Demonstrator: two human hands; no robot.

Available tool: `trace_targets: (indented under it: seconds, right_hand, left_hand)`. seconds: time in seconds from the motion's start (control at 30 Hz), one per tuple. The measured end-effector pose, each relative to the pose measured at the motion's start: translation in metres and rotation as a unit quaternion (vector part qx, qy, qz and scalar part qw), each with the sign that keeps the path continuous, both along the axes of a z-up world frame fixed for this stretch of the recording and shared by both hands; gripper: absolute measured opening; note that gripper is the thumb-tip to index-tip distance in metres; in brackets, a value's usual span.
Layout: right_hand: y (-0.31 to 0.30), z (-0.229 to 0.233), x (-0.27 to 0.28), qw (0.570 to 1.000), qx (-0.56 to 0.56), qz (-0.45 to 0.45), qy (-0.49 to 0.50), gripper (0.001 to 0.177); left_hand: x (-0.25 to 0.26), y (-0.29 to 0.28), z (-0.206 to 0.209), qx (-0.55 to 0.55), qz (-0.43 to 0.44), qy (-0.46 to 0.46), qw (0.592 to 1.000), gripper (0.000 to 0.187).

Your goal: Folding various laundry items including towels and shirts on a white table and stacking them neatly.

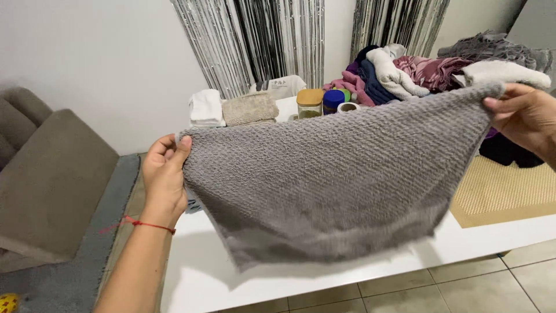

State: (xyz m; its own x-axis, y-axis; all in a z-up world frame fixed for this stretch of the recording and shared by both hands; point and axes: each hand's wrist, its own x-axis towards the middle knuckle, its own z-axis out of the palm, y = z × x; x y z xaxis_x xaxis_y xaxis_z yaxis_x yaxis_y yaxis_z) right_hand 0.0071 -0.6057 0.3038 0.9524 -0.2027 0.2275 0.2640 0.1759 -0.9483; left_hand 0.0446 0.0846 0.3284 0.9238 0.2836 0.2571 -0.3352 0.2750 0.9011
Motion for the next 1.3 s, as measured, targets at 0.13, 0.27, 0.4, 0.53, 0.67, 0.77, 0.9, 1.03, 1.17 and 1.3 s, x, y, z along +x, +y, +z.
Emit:
trace_targets:
  seconds: [0.13, 0.27, 0.4, 0.53, 0.67, 0.77, 0.9, 1.03, 1.17, 1.3]
  right_hand:
    - [0.008, -0.036, 0.037, 0.987, -0.088, -0.020, 0.134, 0.020]
    - [0.005, -0.149, 0.104, 0.965, -0.071, -0.090, 0.238, 0.026]
    - [0.039, -0.219, 0.125, 0.952, -0.053, -0.152, 0.259, 0.030]
    - [0.088, -0.301, 0.084, 0.875, -0.358, -0.184, 0.270, 0.056]
    - [0.216, -0.304, 0.001, 0.791, -0.591, -0.067, 0.143, 0.029]
    - [0.259, -0.300, -0.036, 0.782, -0.614, 0.107, 0.014, 0.050]
    - [0.239, -0.275, -0.053, 0.670, -0.684, 0.154, 0.245, 0.060]
    - [0.170, -0.300, -0.076, 0.704, -0.678, 0.016, 0.211, 0.065]
    - [0.122, -0.319, -0.091, 0.703, -0.651, -0.022, 0.286, 0.070]
    - [0.141, -0.256, -0.102, 0.740, -0.562, -0.109, 0.355, 0.029]
  left_hand:
    - [0.066, -0.004, -0.066, 0.098, 0.053, 0.074, 0.991, 0.022]
    - [0.122, -0.010, -0.174, 0.221, 0.118, 0.140, 0.958, 0.022]
    - [0.143, -0.022, -0.264, 0.249, 0.127, 0.221, 0.934, 0.010]
    - [0.062, -0.084, -0.287, 0.412, 0.050, 0.197, 0.888, 0.043]
    - [-0.017, -0.153, -0.348, 0.578, 0.032, 0.032, 0.815, 0.042]
    - [-0.051, -0.163, -0.325, 0.677, -0.138, 0.226, 0.686, 0.057]
    - [-0.063, -0.120, -0.333, 0.713, -0.148, 0.320, 0.606, 0.085]
    - [-0.087, -0.069, -0.371, 0.769, -0.069, 0.225, 0.594, 0.086]
    - [-0.111, -0.054, -0.369, 0.724, -0.093, 0.189, 0.657, 0.067]
    - [-0.120, -0.065, -0.355, 0.739, -0.058, 0.090, 0.666, 0.060]
